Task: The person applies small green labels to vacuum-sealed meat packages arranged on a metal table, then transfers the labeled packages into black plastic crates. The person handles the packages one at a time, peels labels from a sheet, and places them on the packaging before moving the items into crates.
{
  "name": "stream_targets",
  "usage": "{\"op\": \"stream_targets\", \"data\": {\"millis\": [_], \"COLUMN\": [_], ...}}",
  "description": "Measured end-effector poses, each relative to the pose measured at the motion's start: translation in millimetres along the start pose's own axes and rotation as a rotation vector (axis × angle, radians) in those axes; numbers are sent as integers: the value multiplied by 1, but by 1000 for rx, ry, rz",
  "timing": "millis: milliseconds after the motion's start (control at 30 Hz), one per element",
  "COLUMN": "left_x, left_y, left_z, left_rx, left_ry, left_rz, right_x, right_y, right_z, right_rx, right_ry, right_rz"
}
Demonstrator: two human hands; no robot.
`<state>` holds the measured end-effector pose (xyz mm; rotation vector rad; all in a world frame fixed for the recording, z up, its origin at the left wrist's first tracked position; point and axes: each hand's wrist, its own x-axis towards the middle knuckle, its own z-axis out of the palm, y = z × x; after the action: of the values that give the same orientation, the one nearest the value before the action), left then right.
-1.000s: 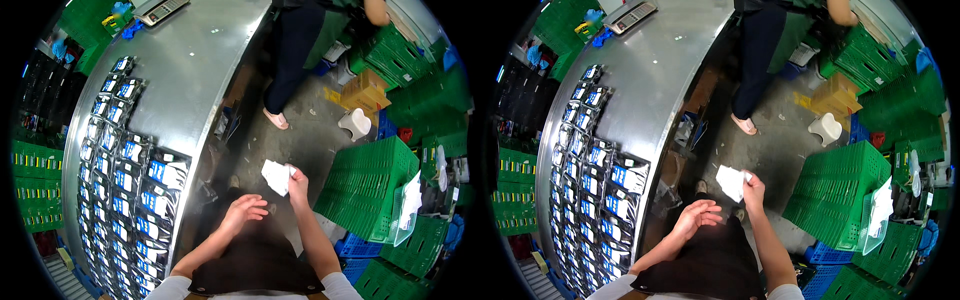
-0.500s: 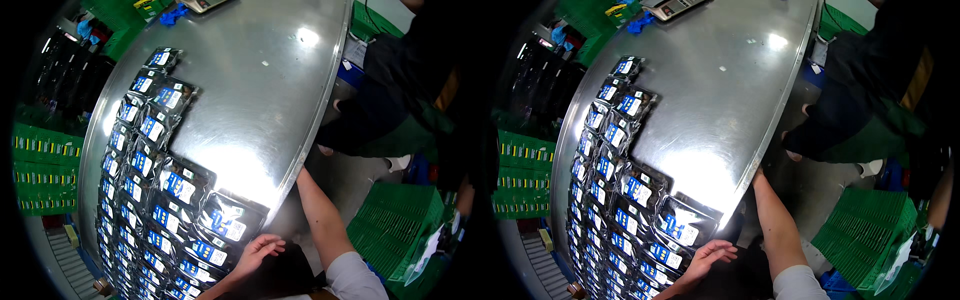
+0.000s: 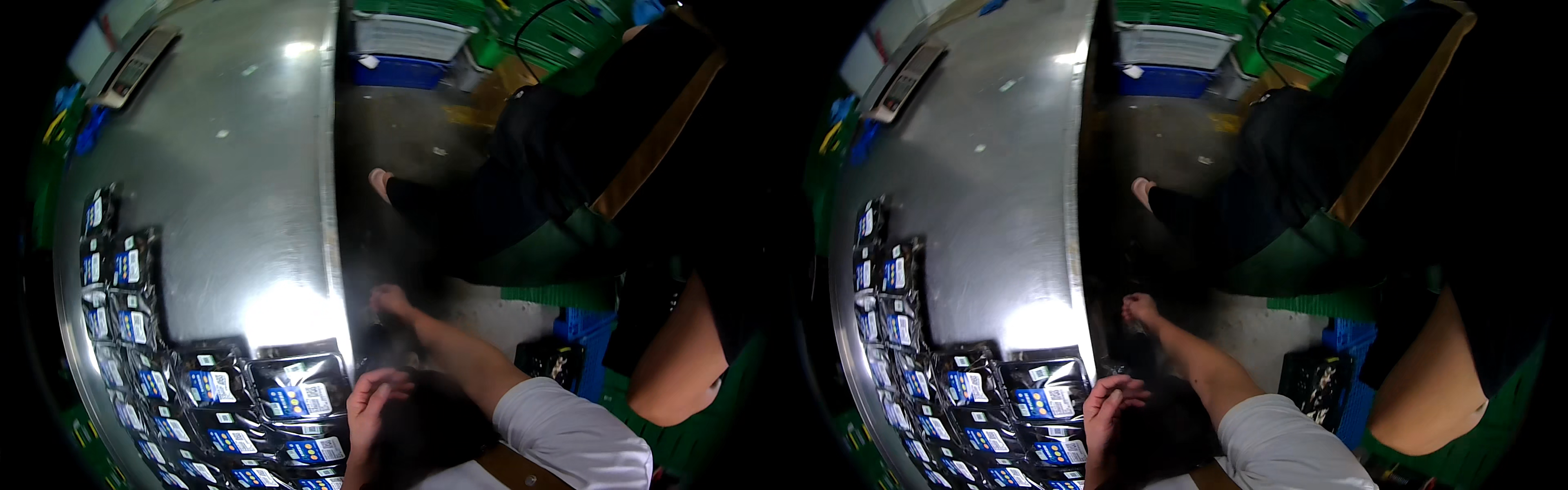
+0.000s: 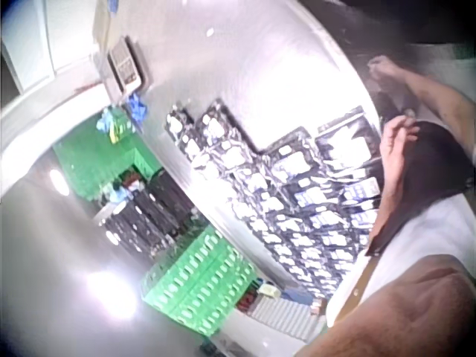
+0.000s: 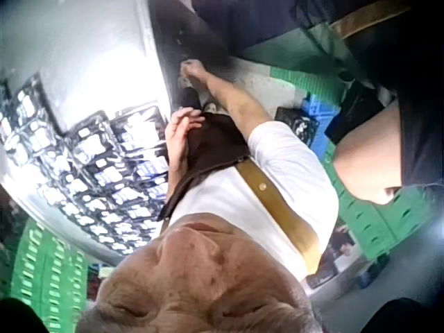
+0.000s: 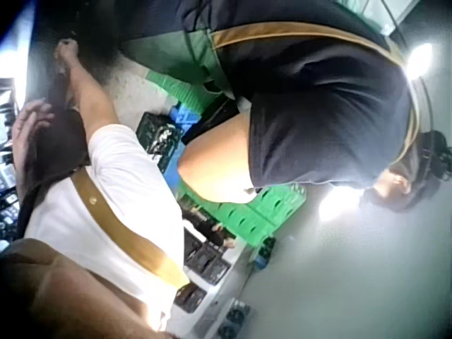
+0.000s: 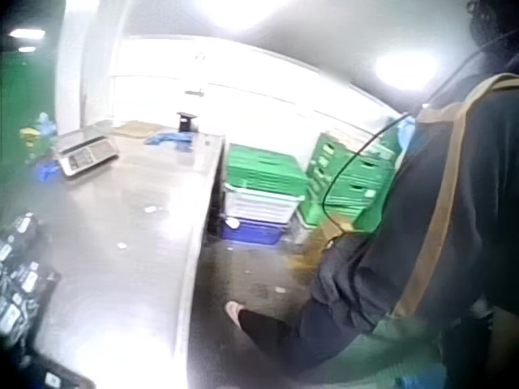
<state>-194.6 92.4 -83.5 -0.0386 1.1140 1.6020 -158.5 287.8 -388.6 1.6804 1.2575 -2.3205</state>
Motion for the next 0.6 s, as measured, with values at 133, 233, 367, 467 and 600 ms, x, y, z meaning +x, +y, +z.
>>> {"op": "stream_targets", "data": {"millis": [133,233,367,467,600], "left_x": [-10,-18,-29,-40,-69], "left_y": [-6,-19,-48,-74,-95], "left_z": [24,52,91,105,120], "left_rx": [41,77,109,96,166], "left_ry": [-41,-95,-152,-358,-546], "left_rz": [12,15,33,-67,-103], "right_x": [-53,-99,-140,-174,-205], "right_y": [49,80,129,155,192], "right_z": [-7,-22,-52,-60,-69], "right_rx": [-71,-165,-477,-325,-192], "right_ry": [-61,-8,199,195,271], "right_rz": [-15,3,-224,-162,-183]}}
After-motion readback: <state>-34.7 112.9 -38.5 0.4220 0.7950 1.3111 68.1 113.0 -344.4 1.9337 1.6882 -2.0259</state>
